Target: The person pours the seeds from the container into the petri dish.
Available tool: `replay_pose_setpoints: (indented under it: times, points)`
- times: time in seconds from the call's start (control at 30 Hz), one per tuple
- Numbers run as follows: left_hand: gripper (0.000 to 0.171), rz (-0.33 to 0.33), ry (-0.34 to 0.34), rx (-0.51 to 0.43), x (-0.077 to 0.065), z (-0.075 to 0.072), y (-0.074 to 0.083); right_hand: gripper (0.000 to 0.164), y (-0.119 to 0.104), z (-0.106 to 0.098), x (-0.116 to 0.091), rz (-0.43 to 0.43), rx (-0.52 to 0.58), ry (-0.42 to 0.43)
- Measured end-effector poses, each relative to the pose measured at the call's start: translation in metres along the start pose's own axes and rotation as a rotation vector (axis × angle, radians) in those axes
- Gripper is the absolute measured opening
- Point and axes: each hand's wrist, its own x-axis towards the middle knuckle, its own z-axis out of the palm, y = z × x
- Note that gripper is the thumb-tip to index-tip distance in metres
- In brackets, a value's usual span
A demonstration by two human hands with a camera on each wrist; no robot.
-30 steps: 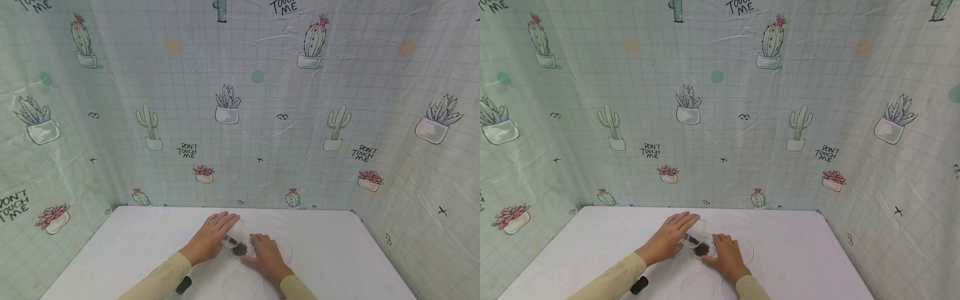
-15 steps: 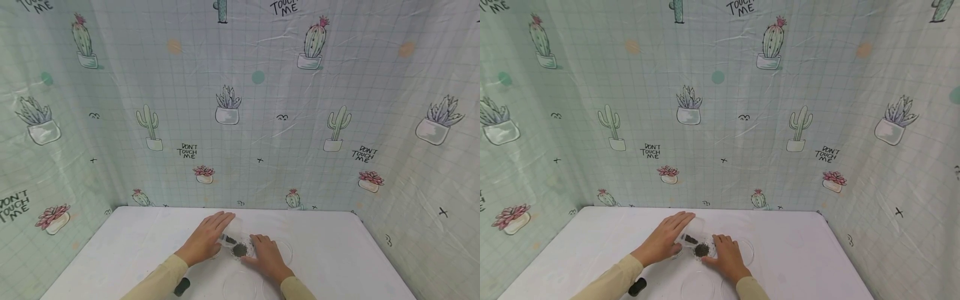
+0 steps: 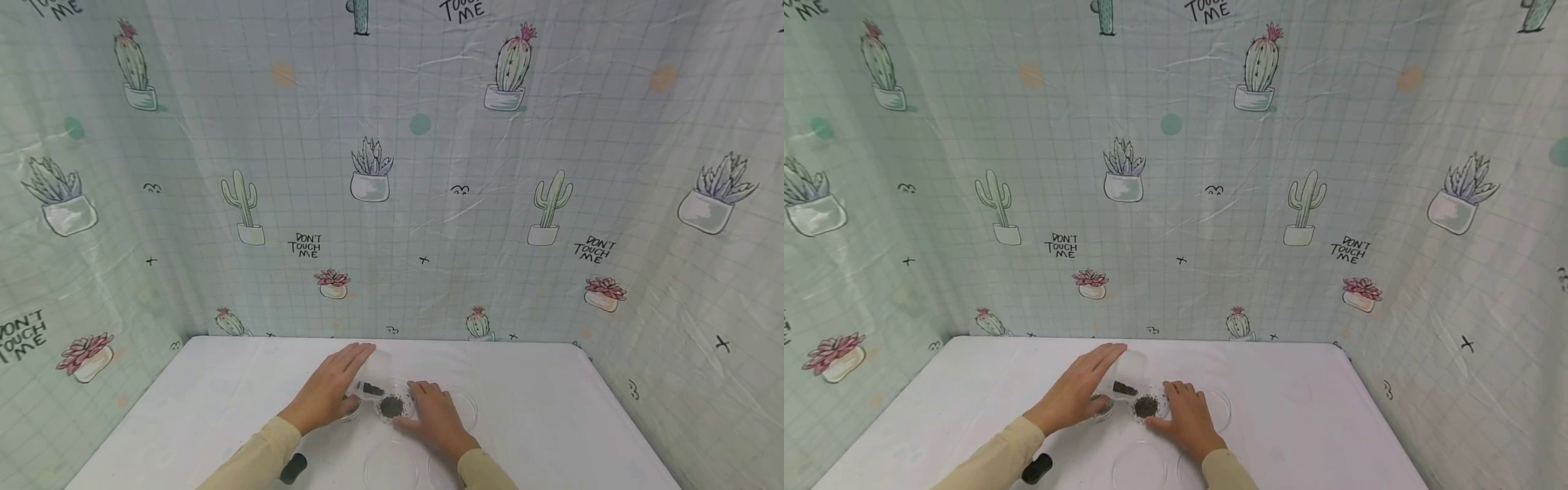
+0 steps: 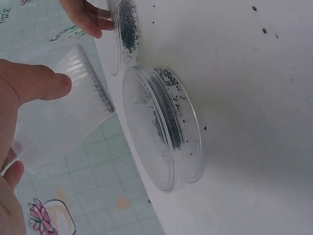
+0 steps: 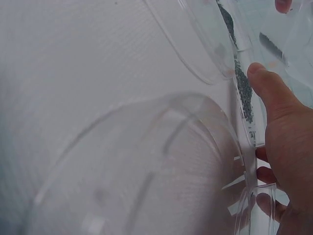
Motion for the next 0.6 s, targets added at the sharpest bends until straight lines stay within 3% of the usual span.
replay_pose_setpoints:
  times: [0.6]
  points:
    - [0.102, -0.034, 0.02, -0.002, -0.011, -0.007, -0.006, 0.079, 0.002, 0.004, 0.001, -0.014, -0.025, 0.018]
